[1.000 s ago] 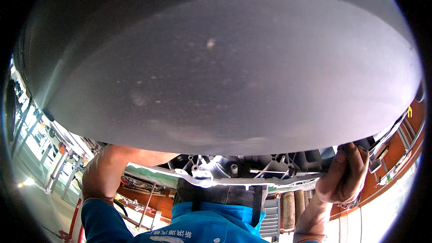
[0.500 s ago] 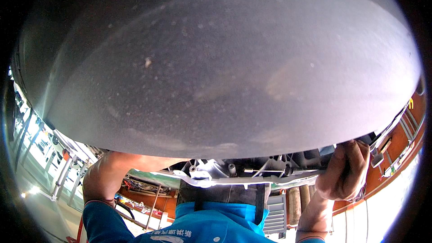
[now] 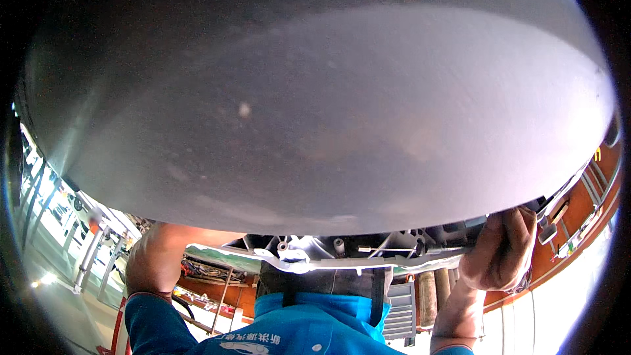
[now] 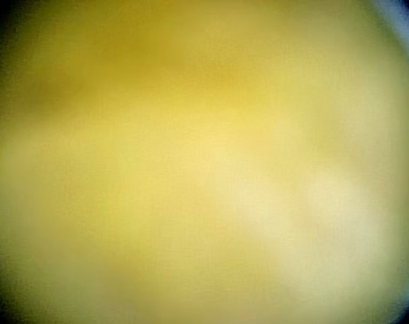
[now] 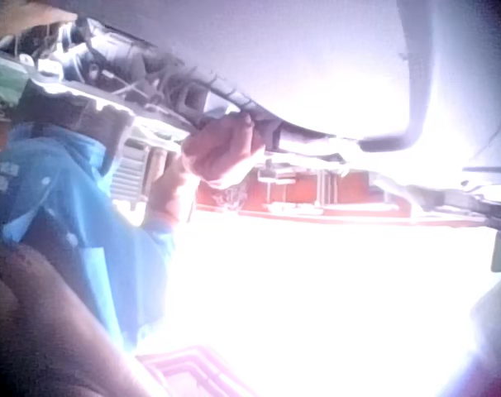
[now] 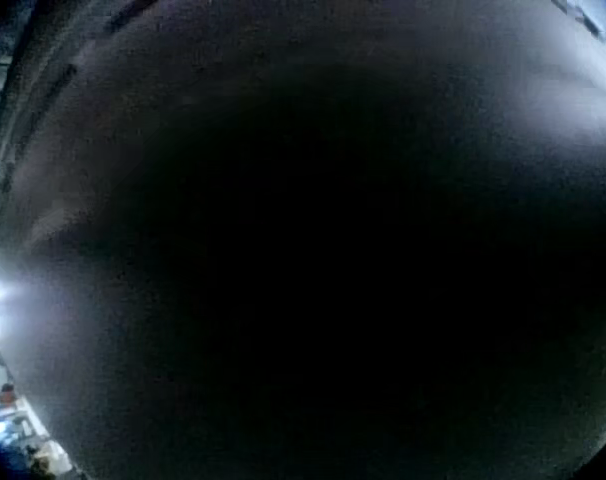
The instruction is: The person removes a white plastic radiator support frame from the front of a white Ford Escort, places it on the floor, and then reinstalls it. The person uses a ratchet to tighten bolts securing the frame. Another person assists by holding the frame during reinstallation.
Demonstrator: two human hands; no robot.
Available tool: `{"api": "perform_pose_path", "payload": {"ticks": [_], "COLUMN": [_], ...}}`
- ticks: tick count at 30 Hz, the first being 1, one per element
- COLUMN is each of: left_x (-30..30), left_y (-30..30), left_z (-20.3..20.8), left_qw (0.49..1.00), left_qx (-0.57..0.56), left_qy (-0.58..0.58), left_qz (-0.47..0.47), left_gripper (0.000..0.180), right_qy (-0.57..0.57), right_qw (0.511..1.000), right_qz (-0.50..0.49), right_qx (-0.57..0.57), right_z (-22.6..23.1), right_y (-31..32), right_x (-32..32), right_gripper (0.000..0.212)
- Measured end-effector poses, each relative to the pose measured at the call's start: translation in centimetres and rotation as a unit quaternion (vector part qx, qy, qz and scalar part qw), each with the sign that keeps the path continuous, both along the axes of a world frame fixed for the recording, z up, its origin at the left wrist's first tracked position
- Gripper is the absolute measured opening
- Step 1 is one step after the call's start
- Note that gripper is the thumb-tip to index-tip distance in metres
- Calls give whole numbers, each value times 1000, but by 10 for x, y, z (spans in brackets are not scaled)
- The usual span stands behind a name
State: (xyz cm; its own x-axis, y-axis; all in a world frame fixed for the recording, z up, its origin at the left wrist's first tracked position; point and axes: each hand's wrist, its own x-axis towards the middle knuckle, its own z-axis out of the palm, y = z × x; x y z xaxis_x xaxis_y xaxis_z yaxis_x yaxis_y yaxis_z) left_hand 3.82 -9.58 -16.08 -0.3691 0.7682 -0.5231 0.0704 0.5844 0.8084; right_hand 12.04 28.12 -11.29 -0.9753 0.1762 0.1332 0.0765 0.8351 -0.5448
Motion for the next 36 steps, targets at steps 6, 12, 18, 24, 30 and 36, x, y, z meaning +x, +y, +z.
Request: {"api": "perform_pose_path", "payload": {"ticks": [6, 12, 18, 24, 30, 36], "left_x": [-15, -33, -72, -87, -88, -89], "left_y": [-4, 8, 18, 20, 30, 31], "left_z": [1, 6, 26, 30, 30, 27], "left_qw": [881, 982, 946, 893, 873, 869], "left_qx": [22, -77, -270, -348, -359, -371], "left_qy": [357, 106, -128, -261, -317, -315], "left_qz": [-308, -137, -127, -112, -95, -86], "left_gripper": [33, 41, 47, 53, 58, 59], "right_qy": [-2, -3, 19, 30, 33, 57], "right_qw": [1000, 1000, 1000, 999, 999, 997], "right_qz": [3, 17, 12, 19, 6, 17], "right_qx": [11, 10, 14, 12, 25, 50], "right_z": [-2, 0, -4, -6, -6, -9], "right_y": [1, 0, -1, 0, -1, 1], "right_x": [-1, -2, -2, -1, -1, -2], "right_gripper": [25, 25, 24, 24, 23, 20]}}
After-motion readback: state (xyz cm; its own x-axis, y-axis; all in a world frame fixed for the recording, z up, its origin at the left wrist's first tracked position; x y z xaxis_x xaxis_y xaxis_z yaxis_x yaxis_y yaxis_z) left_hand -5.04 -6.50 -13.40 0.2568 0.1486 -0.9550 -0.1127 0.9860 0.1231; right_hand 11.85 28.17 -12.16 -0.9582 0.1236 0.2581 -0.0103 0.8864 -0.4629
